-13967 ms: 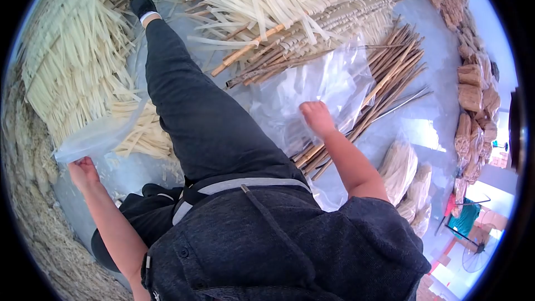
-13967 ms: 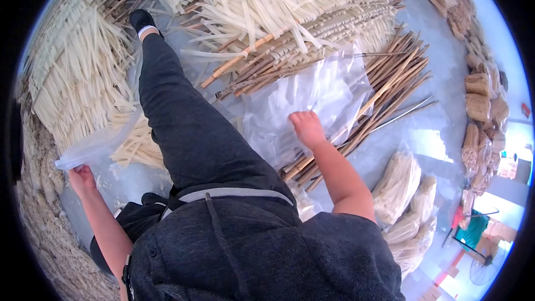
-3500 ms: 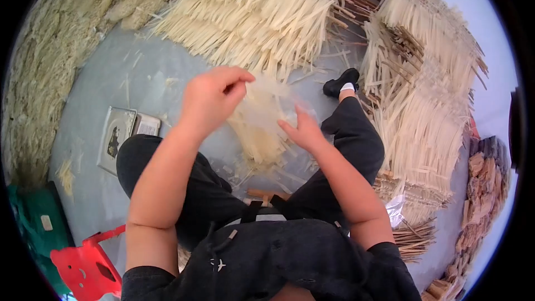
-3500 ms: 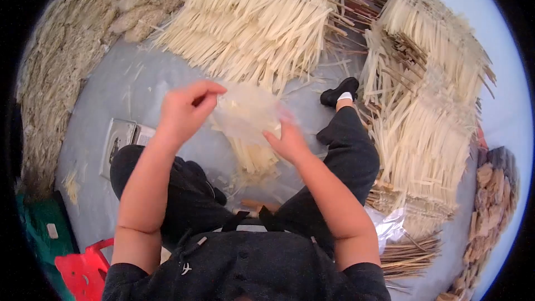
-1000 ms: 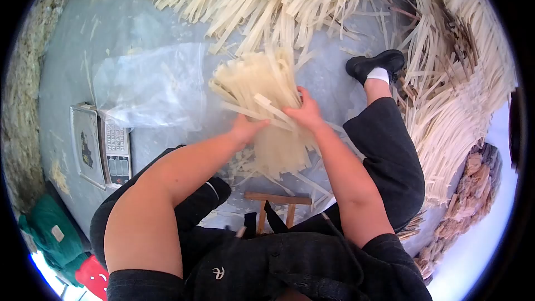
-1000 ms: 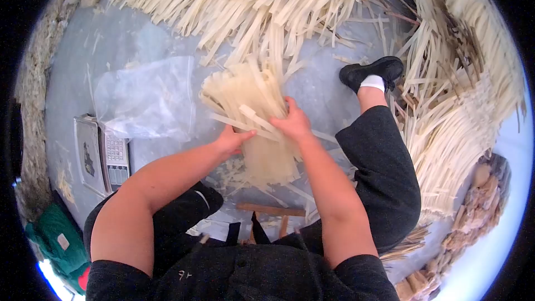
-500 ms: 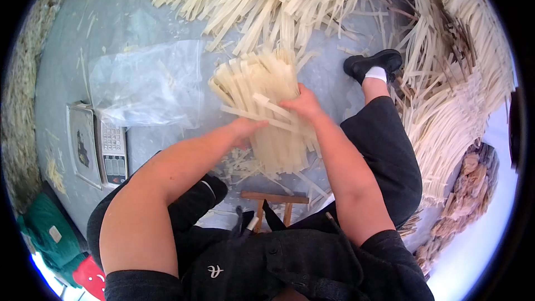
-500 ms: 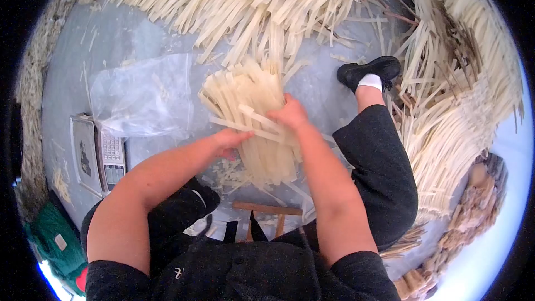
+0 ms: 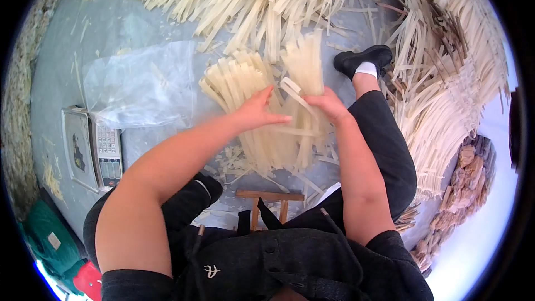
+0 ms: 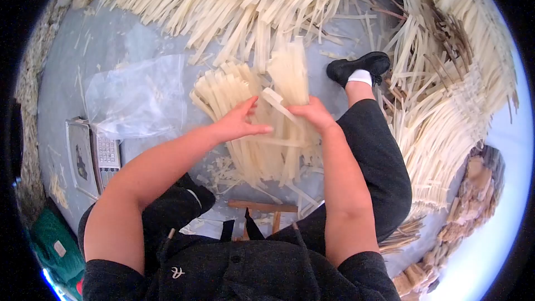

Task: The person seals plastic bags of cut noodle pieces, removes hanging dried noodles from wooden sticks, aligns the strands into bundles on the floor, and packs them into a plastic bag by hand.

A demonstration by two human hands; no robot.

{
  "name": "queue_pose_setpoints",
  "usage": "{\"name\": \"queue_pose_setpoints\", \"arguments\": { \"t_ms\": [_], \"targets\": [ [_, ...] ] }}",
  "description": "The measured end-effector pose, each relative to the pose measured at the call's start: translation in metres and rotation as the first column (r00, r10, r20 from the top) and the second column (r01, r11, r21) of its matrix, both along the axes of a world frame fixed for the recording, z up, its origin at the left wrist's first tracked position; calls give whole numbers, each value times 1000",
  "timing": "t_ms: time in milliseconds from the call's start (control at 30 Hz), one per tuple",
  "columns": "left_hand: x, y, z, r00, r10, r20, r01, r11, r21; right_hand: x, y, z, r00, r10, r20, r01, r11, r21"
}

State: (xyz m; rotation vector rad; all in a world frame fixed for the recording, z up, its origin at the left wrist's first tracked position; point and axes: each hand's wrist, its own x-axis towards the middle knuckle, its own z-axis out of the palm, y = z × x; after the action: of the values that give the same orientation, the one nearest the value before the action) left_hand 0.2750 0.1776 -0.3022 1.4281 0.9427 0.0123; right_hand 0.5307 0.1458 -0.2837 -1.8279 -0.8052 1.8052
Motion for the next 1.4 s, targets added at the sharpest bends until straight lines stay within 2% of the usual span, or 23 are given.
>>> {"name": "queue_pose_setpoints", "arguments": {
  "t_ms": [67,100,133,167,200,267,333,400,467,533,600,700,767,800,867,933,1033,1100,1200,1267,1300,1367,1400],
  "targets": [
    [27,-4,-25,957,204,207,-240,957,163,-18,6,26,997,56,46,-59,996,63],
    [36,0,-20,955,207,213,-244,956,163,-28,9,35,990,110,91,-121,985,125],
    [44,6,-9,866,364,343,-330,931,-155,-34,12,39,989,112,99,-124,984,129],
    [49,11,2,742,532,408,-333,820,-465,-38,14,43,986,126,111,-151,955,256],
    [51,14,13,742,527,415,-326,824,-463,-40,14,48,983,136,125,-174,910,376],
    [49,19,34,666,633,394,-278,701,-657,-40,18,72,976,174,132,-211,911,355],
    [47,27,61,673,607,423,-236,718,-655,-42,12,96,969,212,125,-243,911,334],
    [48,30,78,675,579,457,-204,742,-638,-45,9,117,993,97,-74,-74,960,271],
    [54,27,92,577,670,466,-298,705,-644,-53,6,134,995,75,-65,-48,940,339],
    [52,22,115,584,663,468,-273,704,-656,-56,-1,140,997,53,-51,-28,916,401],
    [51,16,135,590,656,470,-251,703,-665,-56,-6,134,934,70,351,-262,801,538],
    [48,4,159,590,584,558,-250,789,-561,-61,-16,152,946,-28,323,-161,824,544],
    [44,1,167,676,382,630,-210,919,-333,-58,-22,164,960,-83,267,-98,794,599],
    [44,-3,173,676,376,634,-211,923,-323,-56,-26,170,970,-131,205,-31,771,636],
    [43,-9,185,745,211,632,-151,977,-149,-50,-33,185,964,-132,230,-50,763,645],
    [43,-22,204,768,208,605,-177,978,-111,-51,-40,202,958,-131,256,-73,752,656],
    [37,-32,229,764,195,615,-157,981,-116,-50,-53,227,975,-115,193,-39,759,650],
    [32,-36,243,739,183,649,-107,982,-155,-44,-61,241,998,69,-6,-56,849,526],
    [27,-42,259,655,300,694,-77,939,-334,-59,-76,262,955,221,-197,-111,884,454],
    [28,-50,264,622,367,692,-71,906,-416,-68,-86,271,939,169,-299,-36,914,404],
    [26,-54,268,619,364,696,-77,910,-408,-71,-88,274,913,102,-396,38,943,331],
    [20,-62,274,658,199,726,-127,980,-154,-70,-86,268,906,170,-388,-26,936,351],
    [19,-67,274,657,202,726,-132,979,-153,-72,-86,268,906,220,-360,-74,923,378]
  ]
}}
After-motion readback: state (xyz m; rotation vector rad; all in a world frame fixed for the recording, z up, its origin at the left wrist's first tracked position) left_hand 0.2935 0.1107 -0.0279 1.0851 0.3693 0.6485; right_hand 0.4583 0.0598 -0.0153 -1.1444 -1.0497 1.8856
